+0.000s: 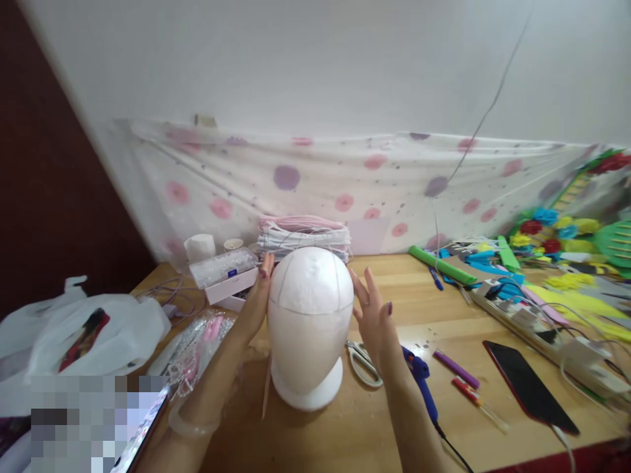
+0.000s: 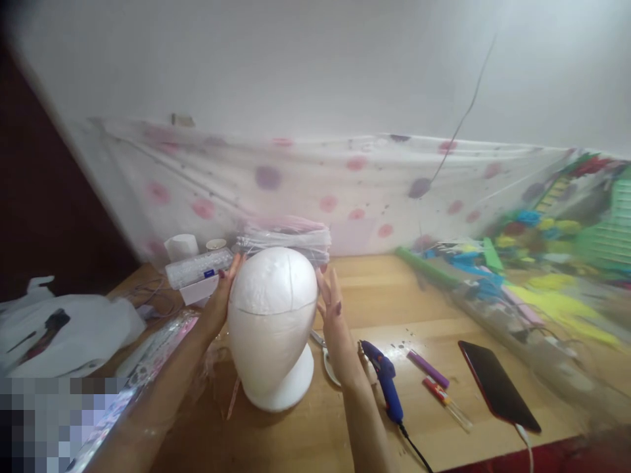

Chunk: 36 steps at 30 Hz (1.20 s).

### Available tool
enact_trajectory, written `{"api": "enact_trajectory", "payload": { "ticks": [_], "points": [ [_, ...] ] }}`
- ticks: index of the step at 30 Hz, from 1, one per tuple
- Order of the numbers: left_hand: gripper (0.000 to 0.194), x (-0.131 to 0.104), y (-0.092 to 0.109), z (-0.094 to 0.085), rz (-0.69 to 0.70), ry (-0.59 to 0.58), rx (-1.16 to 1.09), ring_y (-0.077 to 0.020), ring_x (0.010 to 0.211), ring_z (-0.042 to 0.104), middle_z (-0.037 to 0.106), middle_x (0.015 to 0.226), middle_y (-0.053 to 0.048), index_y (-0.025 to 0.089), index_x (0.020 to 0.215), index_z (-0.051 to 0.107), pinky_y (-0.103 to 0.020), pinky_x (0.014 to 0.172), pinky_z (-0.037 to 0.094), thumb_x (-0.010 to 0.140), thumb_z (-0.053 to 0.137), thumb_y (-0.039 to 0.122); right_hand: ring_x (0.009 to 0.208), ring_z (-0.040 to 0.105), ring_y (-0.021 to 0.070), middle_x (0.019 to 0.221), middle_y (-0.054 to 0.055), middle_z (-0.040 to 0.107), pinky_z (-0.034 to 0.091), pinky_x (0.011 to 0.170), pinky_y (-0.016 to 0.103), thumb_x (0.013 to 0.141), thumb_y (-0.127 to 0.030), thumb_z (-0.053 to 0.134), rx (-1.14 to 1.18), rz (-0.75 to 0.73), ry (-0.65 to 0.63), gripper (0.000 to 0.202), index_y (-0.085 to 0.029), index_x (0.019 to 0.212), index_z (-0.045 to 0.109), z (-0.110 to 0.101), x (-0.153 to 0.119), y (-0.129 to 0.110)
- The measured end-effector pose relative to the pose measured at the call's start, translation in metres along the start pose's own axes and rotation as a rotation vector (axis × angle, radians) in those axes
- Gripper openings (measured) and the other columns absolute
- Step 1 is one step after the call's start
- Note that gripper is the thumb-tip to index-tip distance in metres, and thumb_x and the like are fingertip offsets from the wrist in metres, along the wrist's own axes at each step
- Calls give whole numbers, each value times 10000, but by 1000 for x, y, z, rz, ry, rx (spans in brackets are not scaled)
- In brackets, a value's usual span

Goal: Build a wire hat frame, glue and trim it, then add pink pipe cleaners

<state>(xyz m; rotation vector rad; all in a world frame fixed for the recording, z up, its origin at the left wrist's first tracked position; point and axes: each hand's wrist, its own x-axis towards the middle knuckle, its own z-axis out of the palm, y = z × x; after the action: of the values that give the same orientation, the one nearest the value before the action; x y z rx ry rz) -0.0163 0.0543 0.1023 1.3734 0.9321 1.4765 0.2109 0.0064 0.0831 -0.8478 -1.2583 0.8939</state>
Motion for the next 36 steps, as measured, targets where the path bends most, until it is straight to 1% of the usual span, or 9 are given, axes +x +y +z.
{"api": "enact_trajectory", "payload": {
  "ticks": [6, 11, 15, 19, 22, 26, 30, 33, 36],
  "points": [
    [1144, -23, 5, -2, 160, 19, 9, -363, 1529, 125, 163, 1672, -115, 297, 1585, 176, -542, 1227, 149, 674, 482, 917, 1476, 311, 320, 1573, 160, 332, 288, 1163, 589, 888, -653, 540, -87, -132, 191, 897, -288, 1570, 87, 6, -9, 1],
    [1110, -54, 14, 22, 214, -30, 113, -338, 1537, 118, 160, 1674, -112, 275, 1591, 148, -494, 1243, 120, 729, 664, 746, 1542, 70, 336, 1677, 116, 55, 143, 1226, 588, 823, -763, 527, -211, -137, -24, 980, -266, 1568, 130, 10, -1, -1],
    [991, -54, 18, 21, 155, -11, 213, -317, 1540, 114, 187, 1672, -71, 304, 1594, 99, -502, 1247, 106, 833, 639, 638, 1541, 82, 336, 1678, 109, 84, 137, 1232, 579, 826, -770, 513, -231, -80, -62, 989, -252, 1574, 123, 18, -4, -3],
    [1039, -45, 20, -6, 142, -104, 141, -335, 1530, 152, 280, 1643, -87, 268, 1577, 237, -449, 1234, 218, 746, 691, 695, 1526, 153, 358, 1673, 108, 114, 259, 1190, 585, 820, -706, 600, -348, -79, -19, 1002, -296, 1576, 84, 32, -25, -6],
    [1050, -40, 24, -28, 118, -129, 26, -352, 1510, 225, 364, 1603, -114, 247, 1532, 367, -443, 1223, 249, 667, 759, 695, 1415, 389, 366, 1555, 128, 377, 389, 1090, 579, 803, -648, 674, -419, -184, 60, 962, -331, 1555, 165, 29, -33, -2],
    [901, -46, 40, -35, 176, 146, -120, -311, 1487, 307, 416, 1576, -109, 266, 1508, 403, -449, 1214, 269, 736, 794, 517, 1169, 586, 311, 1250, 101, 620, 483, 936, 488, 892, -600, 587, -298, -297, 189, 606, -318, 1412, 453, 9, -20, 9],
    [630, -68, 53, -16, 145, 494, -125, -254, 1478, 336, 457, 1557, -34, 317, 1482, 439, -429, 1234, 226, 916, 543, 573, 1331, 500, 292, 1449, 76, 537, 430, 1047, 510, 990, -613, 336, -15, -118, 174, 509, -344, 1391, 497, 13, -6, 15],
    [779, -79, 53, -2, 41, 408, -52, -296, 1472, 342, 485, 1536, -29, 310, 1497, 429, -445, 1217, 278, 875, 377, 777, 1433, 402, 282, 1567, 51, 425, 358, 1147, 510, 950, -728, 211, 113, -28, 48, 689, -333, 1470, 431, 35, -3, 15],
    [888, -79, 52, 3, -4, 357, 67, -313, 1462, 356, 508, 1517, -56, 253, 1507, 423, -411, 1206, 310, 826, 409, 823, 1446, 380, 297, 1563, 85, 427, 301, 1194, 505, 872, -829, 217, 174, 15, 50, 850, -277, 1491, 405, 55, -5, 14]
  ]
}}
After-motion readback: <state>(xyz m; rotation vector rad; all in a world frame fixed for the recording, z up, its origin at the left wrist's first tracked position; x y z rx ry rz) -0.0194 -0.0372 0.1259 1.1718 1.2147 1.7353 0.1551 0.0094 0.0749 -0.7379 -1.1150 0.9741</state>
